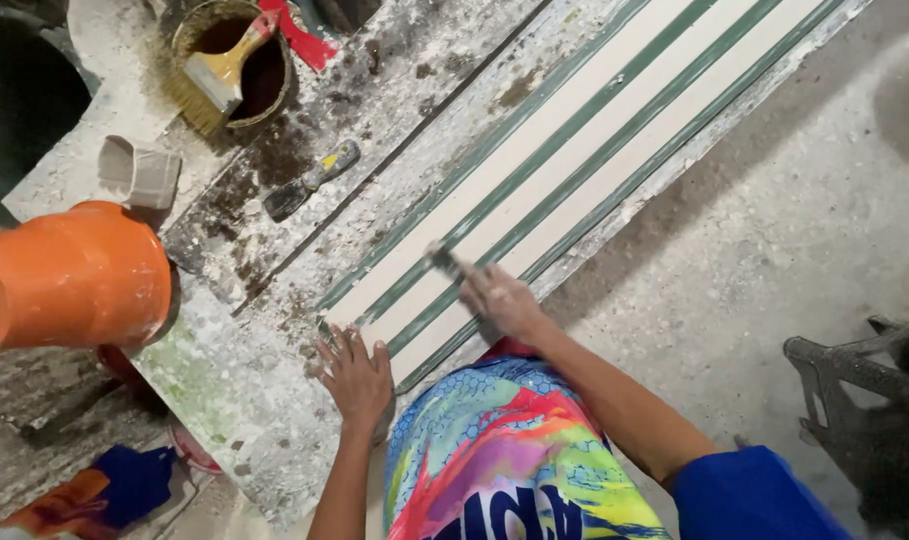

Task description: Scraping and cleaning a decorative panel using a spatula and a brush on a workbench.

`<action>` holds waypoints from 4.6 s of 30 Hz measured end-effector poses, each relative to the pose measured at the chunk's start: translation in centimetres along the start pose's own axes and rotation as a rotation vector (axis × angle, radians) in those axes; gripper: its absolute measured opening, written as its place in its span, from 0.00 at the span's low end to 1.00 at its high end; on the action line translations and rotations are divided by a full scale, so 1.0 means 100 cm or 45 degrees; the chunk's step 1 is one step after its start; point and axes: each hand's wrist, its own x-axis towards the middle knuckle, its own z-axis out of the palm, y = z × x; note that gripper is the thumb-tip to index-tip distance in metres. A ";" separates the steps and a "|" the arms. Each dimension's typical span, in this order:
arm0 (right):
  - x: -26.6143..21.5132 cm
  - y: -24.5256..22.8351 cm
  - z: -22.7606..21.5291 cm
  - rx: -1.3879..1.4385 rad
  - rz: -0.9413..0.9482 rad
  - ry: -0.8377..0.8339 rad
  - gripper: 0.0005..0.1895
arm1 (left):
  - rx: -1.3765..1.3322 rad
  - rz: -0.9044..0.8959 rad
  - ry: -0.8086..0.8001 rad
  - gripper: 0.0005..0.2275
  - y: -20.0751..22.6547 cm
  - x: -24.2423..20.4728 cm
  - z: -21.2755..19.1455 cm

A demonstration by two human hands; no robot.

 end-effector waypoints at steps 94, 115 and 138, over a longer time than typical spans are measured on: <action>-0.046 -0.146 0.129 0.139 0.046 0.258 0.21 | -0.677 -0.133 -0.465 0.21 -0.059 0.058 -0.066; -0.035 -0.142 0.079 0.100 0.252 0.336 0.16 | -0.601 -0.062 -0.352 0.24 -0.056 0.055 -0.056; 0.011 0.033 -0.031 0.017 0.316 0.357 0.15 | -0.660 -0.241 -0.601 0.21 -0.046 0.058 -0.074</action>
